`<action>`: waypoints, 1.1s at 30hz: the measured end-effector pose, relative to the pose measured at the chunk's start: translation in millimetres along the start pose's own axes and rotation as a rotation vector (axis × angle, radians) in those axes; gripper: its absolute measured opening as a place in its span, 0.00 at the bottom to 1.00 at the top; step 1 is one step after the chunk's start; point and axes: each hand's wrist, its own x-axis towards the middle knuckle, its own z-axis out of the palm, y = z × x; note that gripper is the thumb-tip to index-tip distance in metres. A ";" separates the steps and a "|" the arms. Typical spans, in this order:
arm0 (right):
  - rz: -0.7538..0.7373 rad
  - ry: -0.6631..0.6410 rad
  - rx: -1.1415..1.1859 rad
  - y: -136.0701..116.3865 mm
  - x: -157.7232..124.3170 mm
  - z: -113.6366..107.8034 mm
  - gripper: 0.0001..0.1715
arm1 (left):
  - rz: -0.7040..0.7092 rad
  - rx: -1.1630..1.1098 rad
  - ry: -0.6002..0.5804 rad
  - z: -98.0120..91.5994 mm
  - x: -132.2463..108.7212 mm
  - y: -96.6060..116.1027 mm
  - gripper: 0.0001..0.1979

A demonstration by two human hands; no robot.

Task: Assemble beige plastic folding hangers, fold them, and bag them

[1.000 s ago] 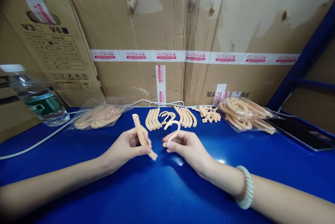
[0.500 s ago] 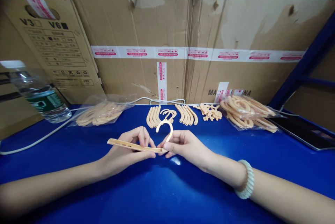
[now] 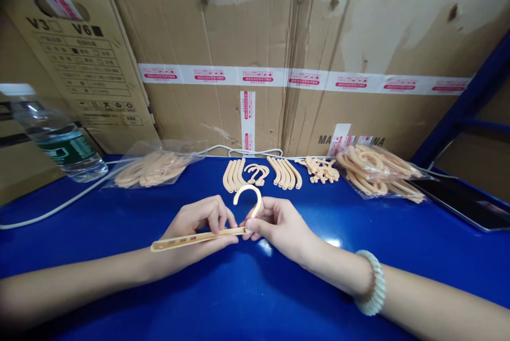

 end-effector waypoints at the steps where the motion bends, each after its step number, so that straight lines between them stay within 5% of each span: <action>1: -0.003 0.010 -0.002 0.2 0.5 1.1 0.19 | -0.008 -0.007 0.002 0.3 0.0 -0.1 0.18; 9: -0.023 0.073 -0.028 1.4 -0.5 5.9 0.18 | -0.225 -0.094 -0.030 -0.9 2.7 7.8 0.17; 17: -0.142 0.103 -0.097 -0.4 -5.2 6.3 0.16 | -0.513 -0.274 0.066 -4.2 12.0 -3.9 0.16; 22: -0.114 0.068 -0.102 3.3 -4.4 4.0 0.18 | -0.537 -0.434 0.114 -1.5 12.2 -4.0 0.21; 28: -0.086 0.071 -0.111 5.1 -4.9 7.3 0.17 | -0.595 -0.516 -0.063 1.3 9.3 0.6 0.23; 33: -0.193 0.121 -0.197 -0.4 -1.1 -6.0 0.18 | -0.624 -0.508 0.007 -0.7 12.5 1.0 0.23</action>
